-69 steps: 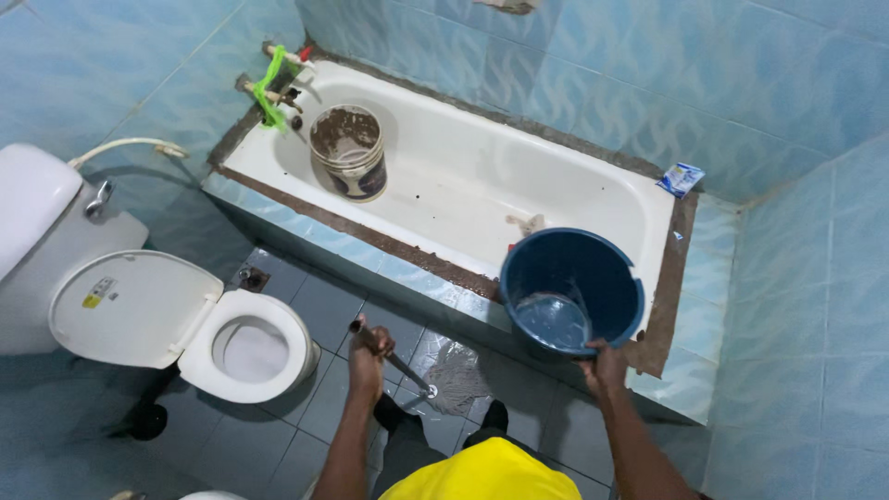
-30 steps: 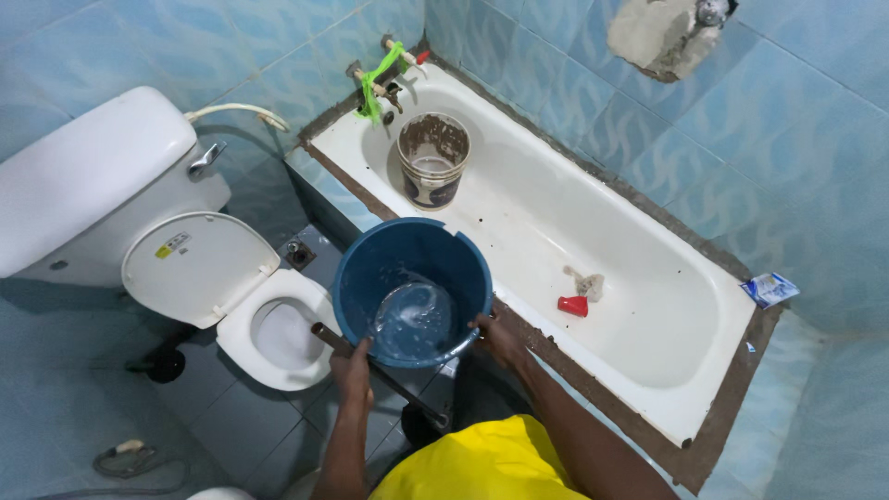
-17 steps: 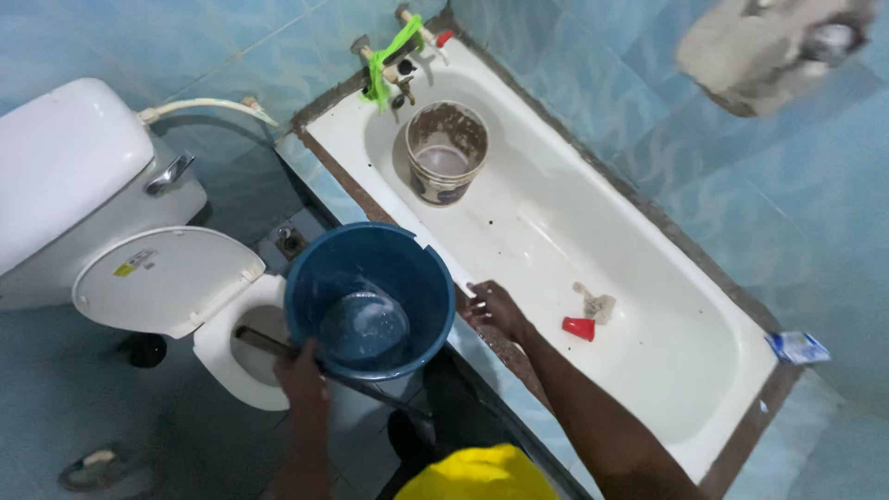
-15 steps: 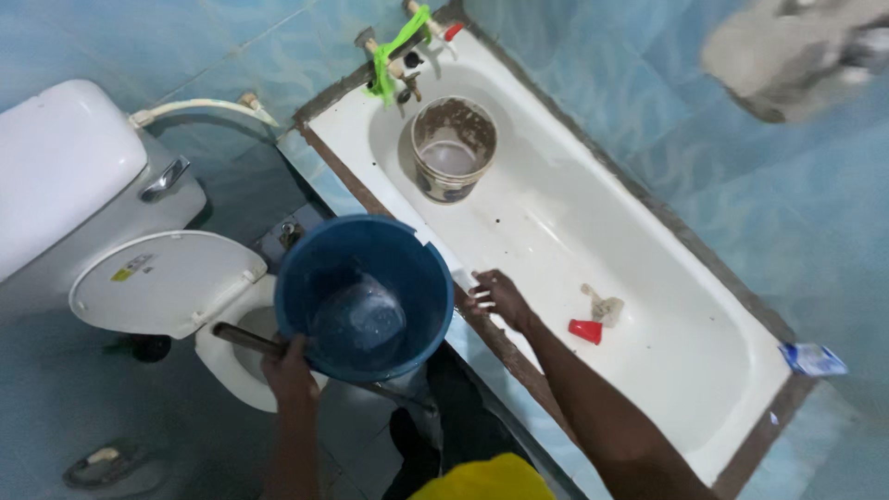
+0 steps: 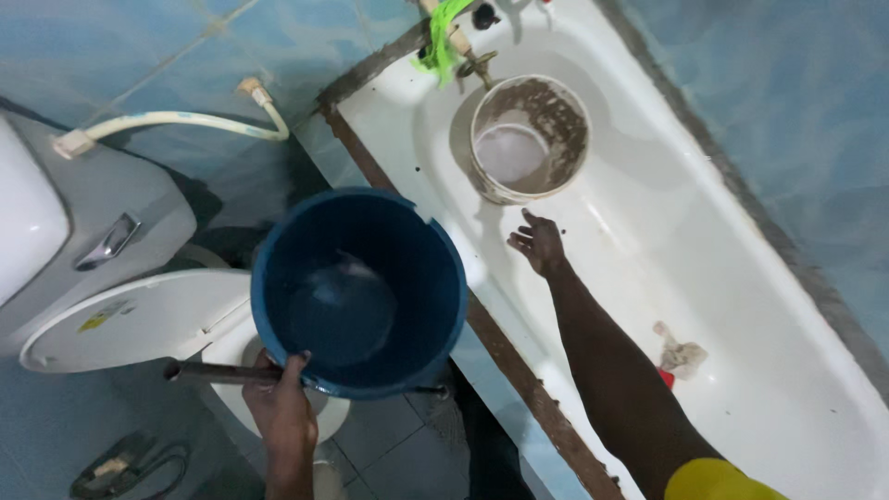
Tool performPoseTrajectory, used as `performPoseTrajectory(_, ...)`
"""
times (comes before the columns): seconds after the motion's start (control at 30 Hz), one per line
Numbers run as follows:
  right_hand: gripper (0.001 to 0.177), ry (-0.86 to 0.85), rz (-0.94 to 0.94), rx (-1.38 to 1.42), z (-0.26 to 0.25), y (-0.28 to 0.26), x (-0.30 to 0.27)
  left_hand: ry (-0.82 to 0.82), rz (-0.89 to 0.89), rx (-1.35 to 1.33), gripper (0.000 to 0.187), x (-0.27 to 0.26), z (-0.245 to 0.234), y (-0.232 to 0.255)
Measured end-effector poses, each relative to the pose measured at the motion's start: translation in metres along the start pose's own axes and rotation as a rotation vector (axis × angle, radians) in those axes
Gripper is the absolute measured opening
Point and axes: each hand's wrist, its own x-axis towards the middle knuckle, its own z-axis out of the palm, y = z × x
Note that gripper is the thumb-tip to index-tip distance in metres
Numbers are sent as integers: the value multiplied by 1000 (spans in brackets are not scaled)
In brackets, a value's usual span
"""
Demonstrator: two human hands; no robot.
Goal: The person cleans a bathroom by mopping the floor with a mop, rinsing the mop in a bucket of water, and pouring water into the toilet and bathtub.
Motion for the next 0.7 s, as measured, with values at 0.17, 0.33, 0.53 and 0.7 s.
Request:
performPoseTrajectory(0.17, 82, -61, -354, -850, -6, 15, 68, 117, -91, 74, 17, 5, 11, 5)
performPoseTrajectory(0.33, 61, -117, -24, 502, 22, 7, 118, 147, -150, 147, 20, 18, 21, 6)
performPoseTrajectory(0.53, 30, 60, 42, 301, 11, -6, 111, 128, -154, 167, 14, 14, 20, -1)
performPoseTrajectory(0.7, 29, 157, -99, 252, -44, -15, 48, 87, -155, 111, 18, 13, 13, -8)
